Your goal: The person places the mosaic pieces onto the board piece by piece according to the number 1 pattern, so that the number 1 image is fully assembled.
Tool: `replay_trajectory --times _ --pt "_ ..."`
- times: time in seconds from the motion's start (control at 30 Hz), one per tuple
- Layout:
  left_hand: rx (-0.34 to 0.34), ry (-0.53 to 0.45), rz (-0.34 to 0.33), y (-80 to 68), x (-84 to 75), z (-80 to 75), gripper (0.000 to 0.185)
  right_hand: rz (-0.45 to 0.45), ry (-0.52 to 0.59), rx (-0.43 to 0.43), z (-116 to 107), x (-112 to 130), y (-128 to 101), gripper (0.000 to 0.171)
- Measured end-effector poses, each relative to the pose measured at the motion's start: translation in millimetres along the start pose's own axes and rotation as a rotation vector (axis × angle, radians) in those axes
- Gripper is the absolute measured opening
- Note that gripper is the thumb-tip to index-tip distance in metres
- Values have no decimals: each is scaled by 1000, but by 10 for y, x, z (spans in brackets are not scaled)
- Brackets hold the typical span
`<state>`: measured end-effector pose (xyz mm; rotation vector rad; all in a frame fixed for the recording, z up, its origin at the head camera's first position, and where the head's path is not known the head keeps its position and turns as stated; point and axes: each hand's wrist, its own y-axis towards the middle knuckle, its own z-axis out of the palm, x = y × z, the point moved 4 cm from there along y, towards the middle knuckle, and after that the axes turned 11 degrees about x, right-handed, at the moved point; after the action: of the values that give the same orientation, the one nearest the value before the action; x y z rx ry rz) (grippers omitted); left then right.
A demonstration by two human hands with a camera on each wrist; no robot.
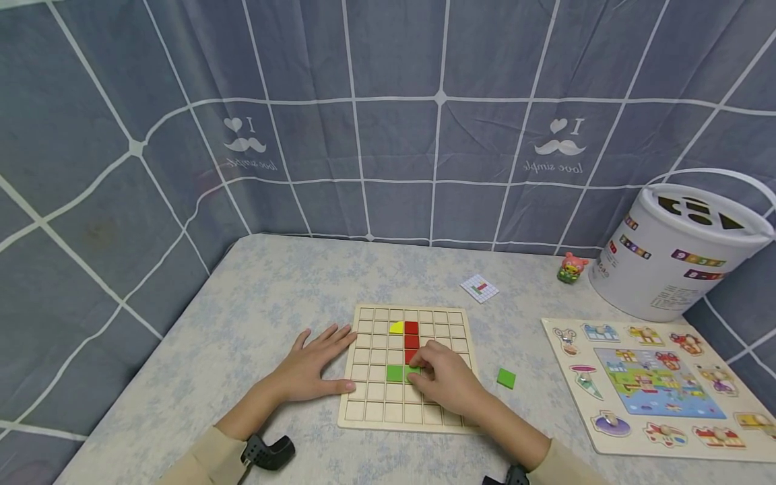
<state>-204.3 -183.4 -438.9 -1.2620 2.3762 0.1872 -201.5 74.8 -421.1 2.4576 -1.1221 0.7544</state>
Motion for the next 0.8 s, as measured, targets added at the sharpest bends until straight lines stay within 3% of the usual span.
replay_trajectory --times 0.5,0.8 --pt "4 -7 0 -2 -5 -6 90 -11 10 -1 -9 2 -4 5" --pt "0 -10 8 -4 -13 -6 90 -41 98 26 -51 -49 -28 5"
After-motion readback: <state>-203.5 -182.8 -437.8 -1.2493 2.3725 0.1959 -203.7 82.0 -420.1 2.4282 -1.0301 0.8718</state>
